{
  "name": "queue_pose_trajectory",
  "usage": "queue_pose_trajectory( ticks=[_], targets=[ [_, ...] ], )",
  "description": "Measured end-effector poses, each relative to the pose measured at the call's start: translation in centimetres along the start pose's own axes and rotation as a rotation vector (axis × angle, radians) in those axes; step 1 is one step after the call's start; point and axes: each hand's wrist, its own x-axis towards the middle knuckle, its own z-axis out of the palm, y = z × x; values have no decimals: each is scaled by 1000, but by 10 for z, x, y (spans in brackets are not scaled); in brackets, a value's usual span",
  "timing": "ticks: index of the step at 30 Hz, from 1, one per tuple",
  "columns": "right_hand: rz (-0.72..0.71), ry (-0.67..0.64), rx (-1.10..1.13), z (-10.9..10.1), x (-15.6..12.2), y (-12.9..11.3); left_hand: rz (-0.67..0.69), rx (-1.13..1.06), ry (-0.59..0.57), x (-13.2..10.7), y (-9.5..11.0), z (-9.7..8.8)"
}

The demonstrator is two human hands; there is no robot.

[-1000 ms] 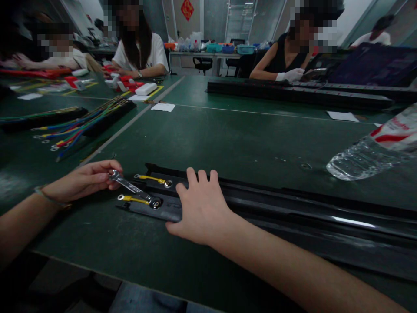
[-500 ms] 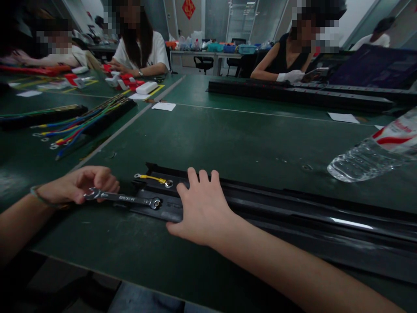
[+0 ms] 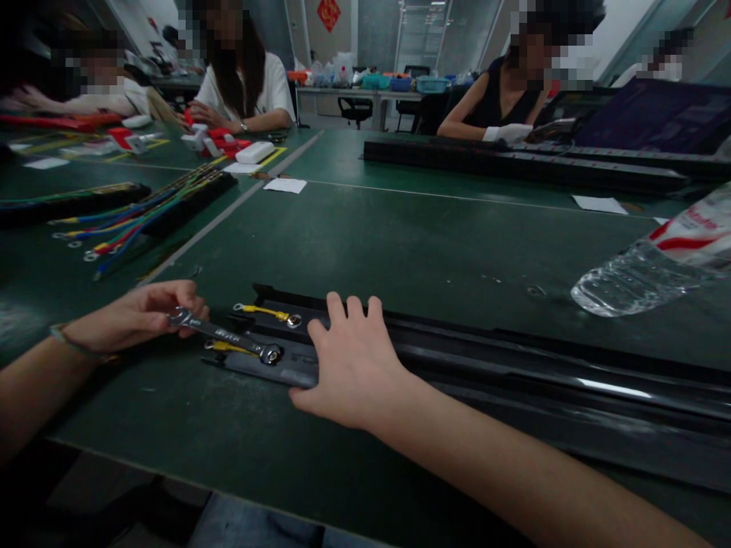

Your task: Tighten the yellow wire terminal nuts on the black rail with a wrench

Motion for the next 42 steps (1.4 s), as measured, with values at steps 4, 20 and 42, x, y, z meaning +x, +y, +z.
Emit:
queue_pose_trajectory(
  ticks=[4,20,42],
  targets=[
    [1,-4,3,-1,0,0,-37,10,115,2,-2,-1],
    [-5,2,-12,3,0,1,-32,-1,23,1,-1,-3],
    [-1,-36,-15,1,-1,1,-19,-6,-152,-1,0,-2]
  ],
)
